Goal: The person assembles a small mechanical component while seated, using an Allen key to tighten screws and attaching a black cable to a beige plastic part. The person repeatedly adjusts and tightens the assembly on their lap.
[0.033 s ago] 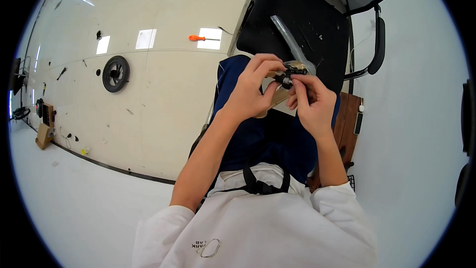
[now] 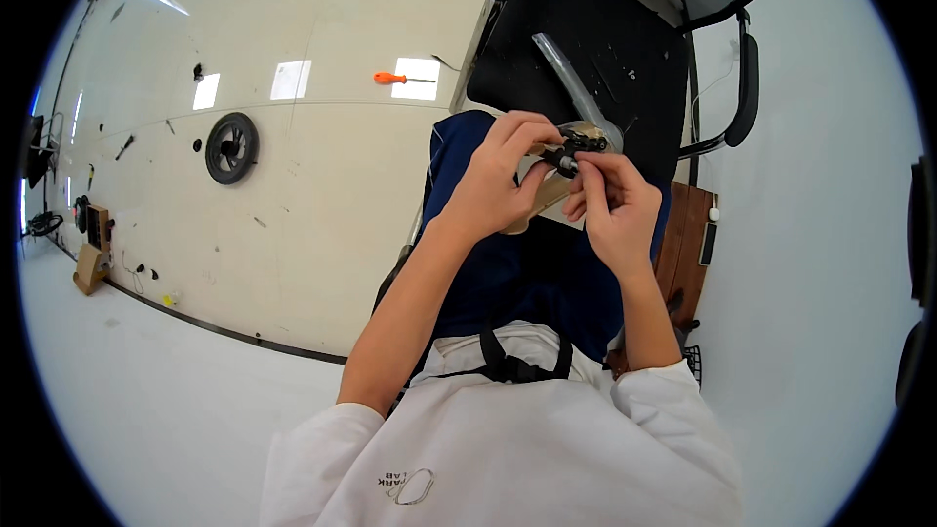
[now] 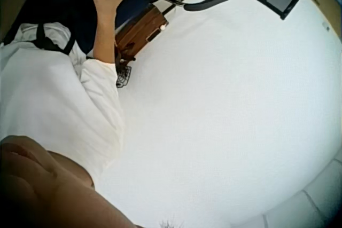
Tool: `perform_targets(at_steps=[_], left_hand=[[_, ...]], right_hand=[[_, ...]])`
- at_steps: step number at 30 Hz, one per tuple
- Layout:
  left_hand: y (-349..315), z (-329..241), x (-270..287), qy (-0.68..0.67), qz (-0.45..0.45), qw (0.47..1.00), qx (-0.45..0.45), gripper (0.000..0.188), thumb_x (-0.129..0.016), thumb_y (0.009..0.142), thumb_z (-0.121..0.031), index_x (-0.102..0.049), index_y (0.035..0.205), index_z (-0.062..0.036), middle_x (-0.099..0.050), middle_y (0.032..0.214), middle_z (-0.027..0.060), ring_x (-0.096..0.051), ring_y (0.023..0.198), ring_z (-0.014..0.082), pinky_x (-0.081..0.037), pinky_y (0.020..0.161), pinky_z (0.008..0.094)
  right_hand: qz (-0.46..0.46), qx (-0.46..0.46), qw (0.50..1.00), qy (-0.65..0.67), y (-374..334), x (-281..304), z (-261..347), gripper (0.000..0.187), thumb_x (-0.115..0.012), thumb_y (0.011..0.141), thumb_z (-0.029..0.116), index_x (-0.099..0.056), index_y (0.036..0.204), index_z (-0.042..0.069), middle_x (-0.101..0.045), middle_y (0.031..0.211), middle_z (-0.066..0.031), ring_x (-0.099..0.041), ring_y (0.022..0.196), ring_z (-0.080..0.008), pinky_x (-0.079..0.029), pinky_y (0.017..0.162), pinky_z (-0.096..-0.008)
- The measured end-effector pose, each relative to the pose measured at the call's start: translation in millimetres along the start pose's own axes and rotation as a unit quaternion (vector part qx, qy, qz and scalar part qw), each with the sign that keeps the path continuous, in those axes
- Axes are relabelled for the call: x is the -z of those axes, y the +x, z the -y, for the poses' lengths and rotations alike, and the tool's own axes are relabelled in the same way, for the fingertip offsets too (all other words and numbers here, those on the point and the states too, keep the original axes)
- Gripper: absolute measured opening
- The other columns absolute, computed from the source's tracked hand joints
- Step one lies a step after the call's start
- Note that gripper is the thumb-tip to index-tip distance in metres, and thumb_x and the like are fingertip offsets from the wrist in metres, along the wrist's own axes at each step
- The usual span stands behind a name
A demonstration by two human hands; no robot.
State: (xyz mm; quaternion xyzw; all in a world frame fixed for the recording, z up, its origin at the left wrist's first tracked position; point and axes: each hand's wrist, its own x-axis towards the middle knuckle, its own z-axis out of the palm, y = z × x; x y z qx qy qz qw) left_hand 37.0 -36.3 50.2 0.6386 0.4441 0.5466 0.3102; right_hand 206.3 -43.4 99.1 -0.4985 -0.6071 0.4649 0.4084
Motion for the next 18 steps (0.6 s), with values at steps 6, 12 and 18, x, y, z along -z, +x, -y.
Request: perform_targets(at_steps=[6,12,18], left_hand=[[31,-30,-15,0.052,0.057,0.996,-0.046,0.025,-0.073,0.079,0.01,-0.067,0.101,-0.0005,-0.068,0.105,0.0091,-0.069,0.094,0.0235,-0.059,0.081,0.031],[74,-52,-62,0.06,0.127,0.984,-0.108,0.021,-0.077,0.08,0.004,-0.073,0.1,-0.0011,-0.069,0.106,0.0088,-0.074,0.087,0.0221,-0.064,0.076,0.0302],[92,-70,-104,0.089,0.161,0.97,-0.161,0.02,-0.079,0.08,0.001,-0.073,0.099,-0.0018,-0.069,0.106,0.0082,-0.073,0.087,0.0215,-0.064,0.075,0.0303]], right_hand=[[-0.059,-0.069,0.983,0.157,-7,29,10,0.016,-0.056,0.103,0.006,-0.063,0.107,-0.007,-0.066,0.075,-0.0122,-0.067,0.057,-0.0149,-0.053,0.048,-0.0241],[-0.048,-0.064,0.957,0.278,4,108,1,0.021,-0.056,0.104,0.012,-0.065,0.108,-0.007,-0.065,0.074,-0.0102,-0.063,0.051,-0.0131,-0.049,0.044,-0.0229],[-0.031,-0.04,0.959,0.278,5,161,-10,0.021,-0.057,0.104,0.013,-0.065,0.107,-0.005,-0.065,0.073,-0.0084,-0.056,0.049,-0.0091,-0.042,0.042,-0.0196]])
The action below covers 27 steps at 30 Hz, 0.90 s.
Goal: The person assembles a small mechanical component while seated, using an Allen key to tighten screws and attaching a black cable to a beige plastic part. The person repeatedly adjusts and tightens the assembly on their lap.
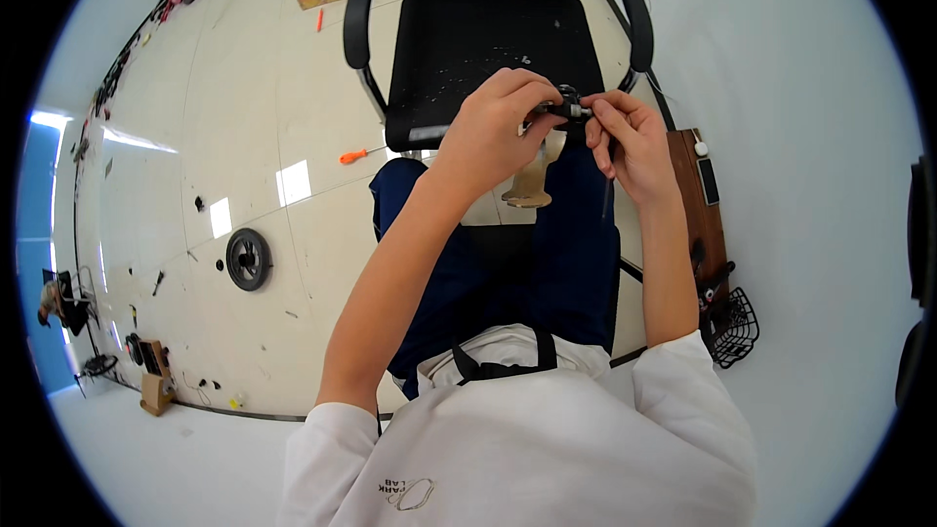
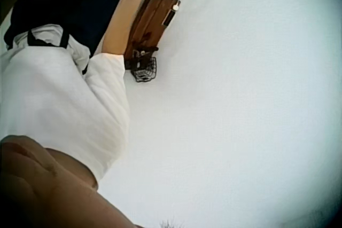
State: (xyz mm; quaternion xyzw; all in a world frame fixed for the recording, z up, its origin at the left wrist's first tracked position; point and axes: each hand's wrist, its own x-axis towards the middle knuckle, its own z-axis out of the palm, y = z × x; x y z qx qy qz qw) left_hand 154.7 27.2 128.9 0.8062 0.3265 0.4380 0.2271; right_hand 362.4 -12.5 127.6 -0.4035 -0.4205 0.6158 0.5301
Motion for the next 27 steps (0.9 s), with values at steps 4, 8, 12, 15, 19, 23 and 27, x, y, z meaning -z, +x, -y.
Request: perform_targets(at_steps=[4,8,12,15,19,23,27], left_hand=[[6,-9,-13,0.014,0.017,1.0,-0.014,0.019,-0.079,0.08,0.001,-0.072,0.098,-0.0016,-0.068,0.105,0.0075,-0.072,0.088,0.0209,-0.064,0.073,0.0303],[13,-8,-22,0.023,0.022,0.999,-0.022,0.024,-0.078,0.081,0.003,-0.07,0.103,-0.0012,-0.066,0.107,0.0082,-0.071,0.09,0.021,-0.064,0.072,0.0306],[19,-11,-25,0.034,0.039,0.999,-0.009,0.029,-0.075,0.082,0.005,-0.068,0.109,-0.0015,-0.064,0.106,0.0086,-0.07,0.092,0.0223,-0.064,0.075,0.0309],[23,-14,-28,0.044,0.038,0.998,-0.025,0.029,-0.074,0.083,0.004,-0.067,0.11,-0.0016,-0.064,0.105,0.0089,-0.069,0.092,0.0236,-0.063,0.076,0.0313],[28,-12,-29,0.063,0.049,0.996,-0.041,0.028,-0.074,0.084,0.001,-0.067,0.111,-0.0018,-0.063,0.107,0.0092,-0.069,0.092,0.025,-0.062,0.077,0.0334],[34,-17,-33,0.072,0.047,0.995,-0.06,0.031,-0.076,0.083,-0.003,-0.07,0.113,-0.0047,-0.063,0.109,0.0085,-0.068,0.092,0.0244,-0.061,0.076,0.0341],[39,-17,-35,0.074,0.064,0.993,-0.073,0.029,-0.079,0.081,-0.006,-0.076,0.109,-0.0094,-0.065,0.105,0.0064,-0.067,0.087,0.0212,-0.06,0.074,0.0307]], right_hand=[[0.028,0.02,0.998,-0.053,2,20,5,0.019,-0.057,0.104,0.013,-0.066,0.106,-0.004,-0.065,0.072,-0.0074,-0.054,0.048,-0.0071,-0.038,0.041,-0.0192],[-0.017,0.04,0.995,-0.085,-1,16,7,0.02,-0.057,0.104,0.014,-0.065,0.107,-0.005,-0.063,0.072,-0.0067,-0.052,0.046,-0.0065,-0.036,0.04,-0.0196],[-0.088,0.062,0.992,-0.068,-5,3,2,0.019,-0.057,0.104,0.012,-0.065,0.105,-0.005,-0.063,0.072,-0.0072,-0.054,0.046,-0.0073,-0.037,0.041,-0.0197],[-0.116,0.082,0.988,-0.056,-6,0,-1,0.017,-0.056,0.104,0.009,-0.064,0.104,-0.006,-0.064,0.072,-0.0085,-0.056,0.047,-0.0084,-0.038,0.041,-0.0206],[-0.128,0.083,0.987,-0.056,-7,1,-1,0.018,-0.055,0.105,0.01,-0.063,0.104,-0.006,-0.063,0.071,-0.0084,-0.056,0.047,-0.0094,-0.039,0.04,-0.0213],[-0.087,0.025,0.99,0.106,-1,19,-3,0.019,-0.054,0.105,0.013,-0.062,0.102,-0.004,-0.062,0.071,-0.0084,-0.055,0.045,-0.0102,-0.038,0.039,-0.022],[-0.125,0.022,0.991,0.037,-7,9,5,0.021,-0.054,0.106,0.015,-0.061,0.098,-0.002,-0.061,0.068,-0.0079,-0.053,0.043,-0.0103,-0.037,0.038,-0.0223]])
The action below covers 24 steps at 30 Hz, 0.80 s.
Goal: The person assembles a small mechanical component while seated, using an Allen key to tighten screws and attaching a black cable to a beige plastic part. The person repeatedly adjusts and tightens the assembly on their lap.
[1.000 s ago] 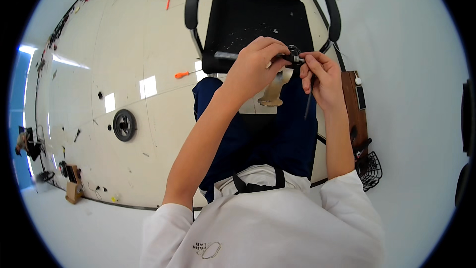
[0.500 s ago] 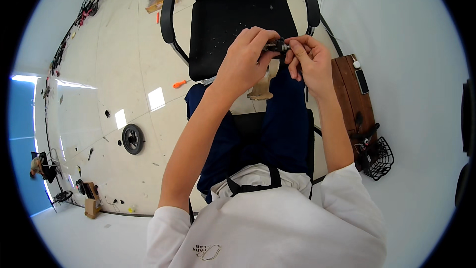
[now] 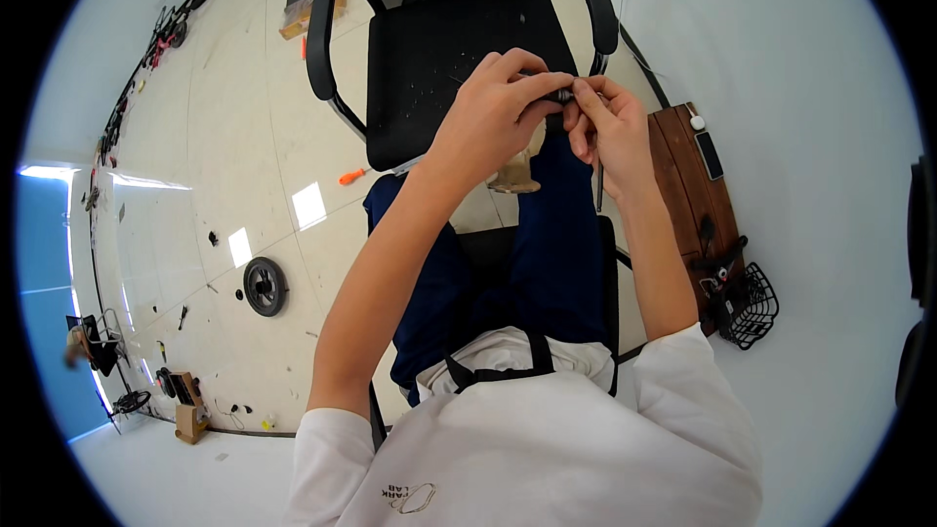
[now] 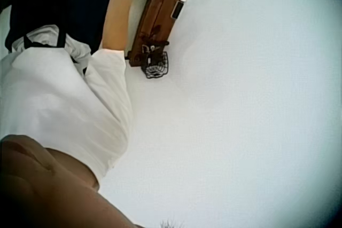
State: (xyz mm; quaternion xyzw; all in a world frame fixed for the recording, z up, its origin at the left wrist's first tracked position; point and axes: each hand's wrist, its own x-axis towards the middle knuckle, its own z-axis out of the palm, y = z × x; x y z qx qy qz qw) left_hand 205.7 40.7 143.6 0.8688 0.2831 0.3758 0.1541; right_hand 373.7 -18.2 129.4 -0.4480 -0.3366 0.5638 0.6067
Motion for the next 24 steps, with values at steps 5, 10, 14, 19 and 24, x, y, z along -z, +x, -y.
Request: perform_targets(at_steps=[5,10,14,19,24], left_hand=[[5,-2,-9,-0.015,-0.02,1.0,0.006,0.021,-0.081,0.08,-0.007,-0.08,0.101,-0.0108,-0.067,0.099,0.0044,-0.066,0.082,0.0183,-0.059,0.067,0.0288],[5,-2,-15,-0.031,-0.045,0.998,0.008,0.019,-0.081,0.076,-0.01,-0.079,0.095,-0.0117,-0.067,0.094,0.0021,-0.062,0.079,0.0203,-0.055,0.067,0.0316],[3,3,-16,-0.04,-0.052,0.998,0.02,0.021,-0.08,0.072,-0.013,-0.079,0.093,-0.0122,-0.067,0.091,0.001,-0.06,0.077,0.0215,-0.052,0.066,0.033],[5,-4,-6,-0.031,-0.015,0.999,0.033,0.022,-0.082,0.074,-0.008,-0.08,0.096,-0.0088,-0.068,0.099,0.0049,-0.069,0.085,0.0179,-0.062,0.069,0.0294],[5,2,-7,0.003,-0.027,1.0,0.007,0.017,-0.084,0.074,-0.012,-0.082,0.091,-0.0127,-0.069,0.093,0.0013,-0.065,0.076,0.0163,-0.054,0.063,0.0281]], right_hand=[[0.024,-0.043,0.998,-0.036,0,8,14,0.022,-0.051,0.107,0.019,-0.056,0.096,0.0,-0.06,0.065,-0.0093,-0.053,0.041,-0.0122,-0.037,0.036,-0.0238],[0.085,-0.073,0.994,-0.014,0,15,12,0.022,-0.042,0.11,0.024,-0.046,0.103,0.004,-0.06,0.064,-0.0121,-0.052,0.037,-0.0154,-0.034,0.032,-0.0252],[0.105,-0.09,0.99,-0.013,-1,12,13,0.019,-0.04,0.108,0.023,-0.042,0.109,0.004,-0.06,0.062,-0.0146,-0.049,0.034,-0.0166,-0.031,0.03,-0.0258],[0.129,-0.109,0.985,0.022,2,18,13,0.02,-0.038,0.099,0.02,-0.041,0.113,0.006,-0.058,0.061,-0.0173,-0.045,0.031,-0.0167,-0.029,0.03,-0.0251],[0.147,-0.13,0.98,0.022,6,16,17,0.027,-0.037,0.097,0.022,-0.04,0.119,0.007,-0.057,0.061,-0.0175,-0.044,0.031,-0.0161,-0.028,0.03,-0.0252]])
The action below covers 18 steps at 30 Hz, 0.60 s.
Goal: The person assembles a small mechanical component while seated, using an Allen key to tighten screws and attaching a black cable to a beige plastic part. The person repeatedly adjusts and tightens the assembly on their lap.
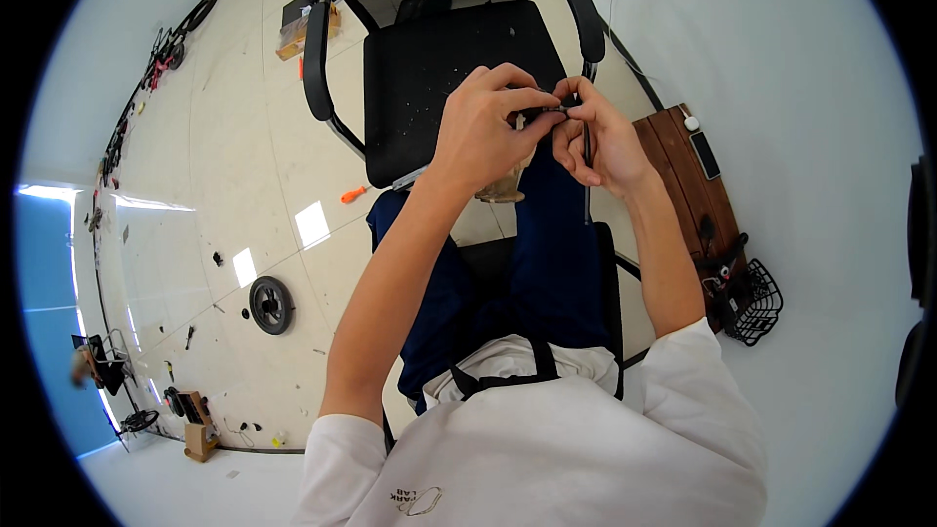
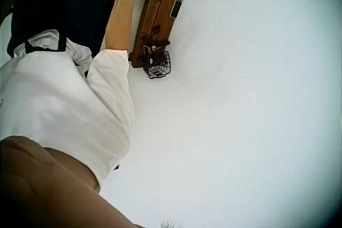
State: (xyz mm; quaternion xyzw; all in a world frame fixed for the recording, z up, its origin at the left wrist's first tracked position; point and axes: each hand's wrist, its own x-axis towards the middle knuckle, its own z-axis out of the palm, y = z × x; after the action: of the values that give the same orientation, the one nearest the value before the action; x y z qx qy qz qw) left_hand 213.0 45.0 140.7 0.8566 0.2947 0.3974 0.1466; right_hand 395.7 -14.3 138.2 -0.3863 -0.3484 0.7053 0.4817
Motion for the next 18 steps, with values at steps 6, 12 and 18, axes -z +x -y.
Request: perform_targets(at_steps=[6,12,18], left_hand=[[-3,4,-2,-0.023,-0.027,0.999,0.005,0.013,-0.084,0.074,-0.017,-0.081,0.086,-0.0148,-0.068,0.086,-0.0032,-0.059,0.074,0.0169,-0.052,0.062,0.0306],[-2,8,12,-0.061,-0.012,0.997,0.052,0.016,-0.084,0.078,-0.006,-0.081,0.093,-0.0076,-0.069,0.093,0.0044,-0.071,0.08,0.0136,-0.063,0.067,0.0248],[-4,13,17,-0.077,0.004,0.996,0.044,0.017,-0.085,0.077,-0.007,-0.081,0.094,-0.0079,-0.069,0.094,0.0045,-0.07,0.082,0.0143,-0.062,0.068,0.0252]], right_hand=[[0.012,-0.007,1.0,-0.01,-9,-5,8,0.041,-0.041,0.098,0.023,-0.035,0.133,0.003,-0.061,0.072,-0.0198,-0.056,0.041,-0.0205,-0.044,0.036,-0.0283],[-0.043,0.073,0.991,-0.106,-44,-7,-2,0.056,-0.05,0.09,0.007,-0.033,0.143,0.002,-0.064,0.09,-0.0174,-0.069,0.071,-0.0236,-0.058,0.062,-0.034],[0.003,0.263,0.844,-0.468,-68,-13,-1,0.04,-0.059,0.079,-0.01,-0.064,0.117,0.0,-0.068,0.094,-0.0114,-0.071,0.087,-0.0189,-0.056,0.076,-0.0316]])
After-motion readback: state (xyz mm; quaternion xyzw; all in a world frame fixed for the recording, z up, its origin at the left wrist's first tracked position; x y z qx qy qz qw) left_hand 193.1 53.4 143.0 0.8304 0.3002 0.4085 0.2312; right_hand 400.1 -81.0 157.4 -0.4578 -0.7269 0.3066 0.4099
